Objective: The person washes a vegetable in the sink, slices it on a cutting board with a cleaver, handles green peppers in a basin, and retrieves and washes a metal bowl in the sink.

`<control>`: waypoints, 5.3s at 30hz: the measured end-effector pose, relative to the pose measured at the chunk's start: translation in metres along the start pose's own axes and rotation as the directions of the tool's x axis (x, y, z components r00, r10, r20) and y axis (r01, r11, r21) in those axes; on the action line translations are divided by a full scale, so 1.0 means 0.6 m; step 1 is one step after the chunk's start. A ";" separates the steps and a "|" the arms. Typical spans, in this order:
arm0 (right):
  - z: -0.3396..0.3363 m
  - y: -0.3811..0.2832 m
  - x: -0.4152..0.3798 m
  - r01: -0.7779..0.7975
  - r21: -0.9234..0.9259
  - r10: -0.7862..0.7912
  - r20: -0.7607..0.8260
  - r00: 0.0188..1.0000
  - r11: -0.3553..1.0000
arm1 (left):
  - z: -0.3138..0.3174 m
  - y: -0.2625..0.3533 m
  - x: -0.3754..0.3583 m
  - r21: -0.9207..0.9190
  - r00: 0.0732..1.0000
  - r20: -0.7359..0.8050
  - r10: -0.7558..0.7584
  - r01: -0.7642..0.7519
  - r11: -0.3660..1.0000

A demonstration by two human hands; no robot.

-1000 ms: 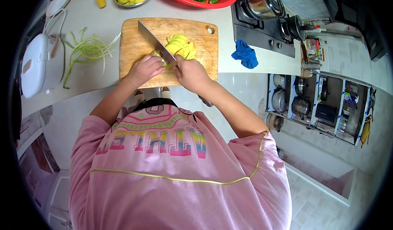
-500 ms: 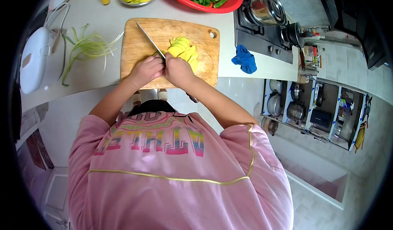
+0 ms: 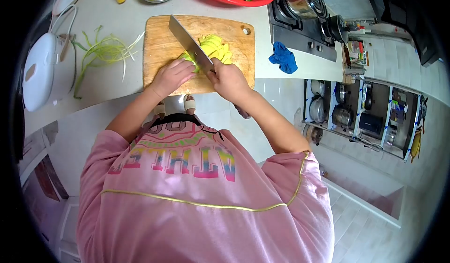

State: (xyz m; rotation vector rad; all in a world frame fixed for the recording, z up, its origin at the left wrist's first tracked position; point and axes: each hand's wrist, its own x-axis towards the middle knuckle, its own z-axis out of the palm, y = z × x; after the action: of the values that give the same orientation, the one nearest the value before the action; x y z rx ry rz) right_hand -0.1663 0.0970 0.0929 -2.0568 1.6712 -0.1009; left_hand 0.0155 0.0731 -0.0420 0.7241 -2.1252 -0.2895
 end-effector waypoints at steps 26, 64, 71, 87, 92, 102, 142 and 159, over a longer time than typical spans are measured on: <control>0.004 0.004 0.008 0.070 0.028 -0.071 0.024 0.997 0.997 | -0.003 0.004 0.004 0.070 0.999 0.039 0.006 -0.008 0.997; 0.016 -0.011 0.005 0.025 -0.096 -0.015 0.106 0.994 0.995 | -0.003 -0.002 0.003 0.033 0.999 0.033 0.022 -0.023 0.999; 0.079 0.013 0.062 0.100 -0.045 -0.101 -0.026 0.995 0.994 | 0.002 -0.007 -0.005 -0.013 0.997 0.082 -0.007 0.008 1.000; 0.008 -0.010 -0.005 0.006 -0.059 -0.003 0.046 0.999 0.998 | -0.017 -0.001 -0.007 0.008 1.000 -0.004 -0.007 0.008 1.000; 0.005 -0.015 -0.012 -0.001 -0.060 0.004 0.057 0.998 0.998 | -0.015 -0.003 -0.007 0.020 1.000 0.002 -0.002 0.002 1.000; 0.077 -0.004 0.065 0.088 -0.112 -0.088 0.004 0.996 0.990 | -0.007 -0.015 -0.010 0.043 1.000 -0.016 0.026 -0.025 0.999; 0.009 -0.018 0.001 0.060 -0.113 -0.045 0.126 0.991 0.992 | -0.018 -0.005 -0.012 0.003 0.999 0.033 -0.026 0.026 1.000; -0.003 -0.023 0.007 0.046 -0.010 -0.046 0.048 0.998 0.999 | -0.014 -0.004 -0.017 -0.035 0.999 0.017 -0.028 0.029 0.999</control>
State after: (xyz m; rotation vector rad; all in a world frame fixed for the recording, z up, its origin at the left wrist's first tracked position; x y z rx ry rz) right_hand -0.1534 0.0945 0.0988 -2.0900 1.5995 -0.0574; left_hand 0.0278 0.0778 -0.0447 0.7343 -2.1220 -0.3486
